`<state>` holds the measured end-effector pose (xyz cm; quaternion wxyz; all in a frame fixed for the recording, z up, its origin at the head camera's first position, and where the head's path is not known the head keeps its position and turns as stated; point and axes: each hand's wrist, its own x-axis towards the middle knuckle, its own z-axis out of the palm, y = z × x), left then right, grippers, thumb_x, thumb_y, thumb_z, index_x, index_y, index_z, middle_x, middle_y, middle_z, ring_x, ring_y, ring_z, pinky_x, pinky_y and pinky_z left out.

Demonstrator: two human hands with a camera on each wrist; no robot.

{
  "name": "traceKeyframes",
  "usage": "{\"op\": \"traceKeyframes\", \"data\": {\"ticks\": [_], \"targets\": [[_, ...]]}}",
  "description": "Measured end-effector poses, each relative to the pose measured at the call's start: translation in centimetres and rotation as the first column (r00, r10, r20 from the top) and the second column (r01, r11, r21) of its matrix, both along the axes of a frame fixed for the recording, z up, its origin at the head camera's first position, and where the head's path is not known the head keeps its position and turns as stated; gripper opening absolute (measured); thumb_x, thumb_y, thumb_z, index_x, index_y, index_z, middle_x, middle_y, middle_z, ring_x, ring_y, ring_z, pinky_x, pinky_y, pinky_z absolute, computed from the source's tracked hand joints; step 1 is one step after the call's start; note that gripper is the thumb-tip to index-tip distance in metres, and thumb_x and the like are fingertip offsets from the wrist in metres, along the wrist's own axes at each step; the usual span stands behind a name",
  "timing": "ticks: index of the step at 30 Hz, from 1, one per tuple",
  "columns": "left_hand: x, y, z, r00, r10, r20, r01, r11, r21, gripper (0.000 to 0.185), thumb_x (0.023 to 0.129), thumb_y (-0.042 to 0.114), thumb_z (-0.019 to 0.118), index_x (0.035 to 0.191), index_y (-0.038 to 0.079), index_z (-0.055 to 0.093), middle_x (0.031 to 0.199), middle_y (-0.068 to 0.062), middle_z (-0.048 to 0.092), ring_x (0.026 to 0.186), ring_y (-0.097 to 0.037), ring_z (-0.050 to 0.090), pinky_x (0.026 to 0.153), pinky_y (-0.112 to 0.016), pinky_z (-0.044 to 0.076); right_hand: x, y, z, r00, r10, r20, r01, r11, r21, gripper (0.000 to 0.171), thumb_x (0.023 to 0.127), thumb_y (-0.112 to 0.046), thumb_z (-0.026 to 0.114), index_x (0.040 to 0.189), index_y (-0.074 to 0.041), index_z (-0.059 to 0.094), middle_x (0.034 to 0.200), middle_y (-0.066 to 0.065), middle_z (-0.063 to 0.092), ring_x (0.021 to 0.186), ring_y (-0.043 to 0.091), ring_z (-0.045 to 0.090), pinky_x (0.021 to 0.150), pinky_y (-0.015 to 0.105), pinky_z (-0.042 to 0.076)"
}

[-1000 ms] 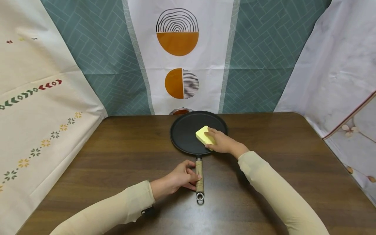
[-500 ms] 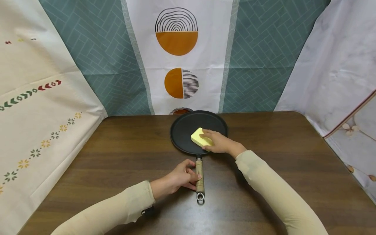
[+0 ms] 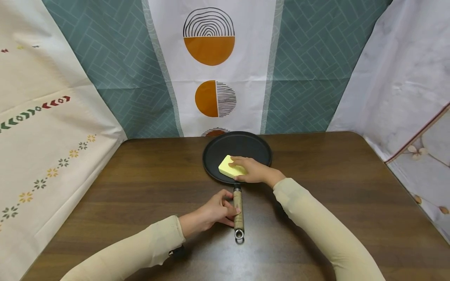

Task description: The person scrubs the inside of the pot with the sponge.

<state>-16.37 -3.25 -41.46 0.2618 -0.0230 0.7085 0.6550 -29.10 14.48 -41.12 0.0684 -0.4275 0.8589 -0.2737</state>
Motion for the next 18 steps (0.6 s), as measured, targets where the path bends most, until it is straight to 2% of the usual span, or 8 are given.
{"op": "traceKeyframes", "data": {"ticks": [6, 18], "targets": [[-0.2, 0.1, -0.1, 1.0, -0.003, -0.003, 0.003, 1.0, 0.003, 0.046, 0.085, -0.008, 0.066, 0.12, 0.001, 0.038, 0.084, -0.017, 0.06, 0.061, -0.02, 0.064, 0.059, -0.039, 0.061, -0.1, -0.7, -0.1, 1.0, 0.008, -0.024, -0.008, 1.0, 0.003, 0.049, 0.09, -0.011, 0.068, 0.133, 0.005, 0.051, 0.148, 0.026, 0.035, 0.135, 0.042, 0.034, 0.11, 0.056, 0.031], [-0.1, 0.0, -0.2, 1.0, -0.008, -0.002, 0.008, 1.0, 0.01, 0.046, 0.086, -0.008, 0.066, 0.121, 0.0, 0.036, 0.085, -0.017, 0.059, 0.06, -0.02, 0.063, 0.06, -0.04, 0.061, 0.0, -2.3, -0.2, 1.0, 0.007, 0.0, -0.007, 1.0, 0.0, 0.049, 0.09, -0.011, 0.068, 0.134, 0.003, 0.051, 0.15, 0.024, 0.032, 0.137, 0.04, 0.032, 0.111, 0.054, 0.03]]}}
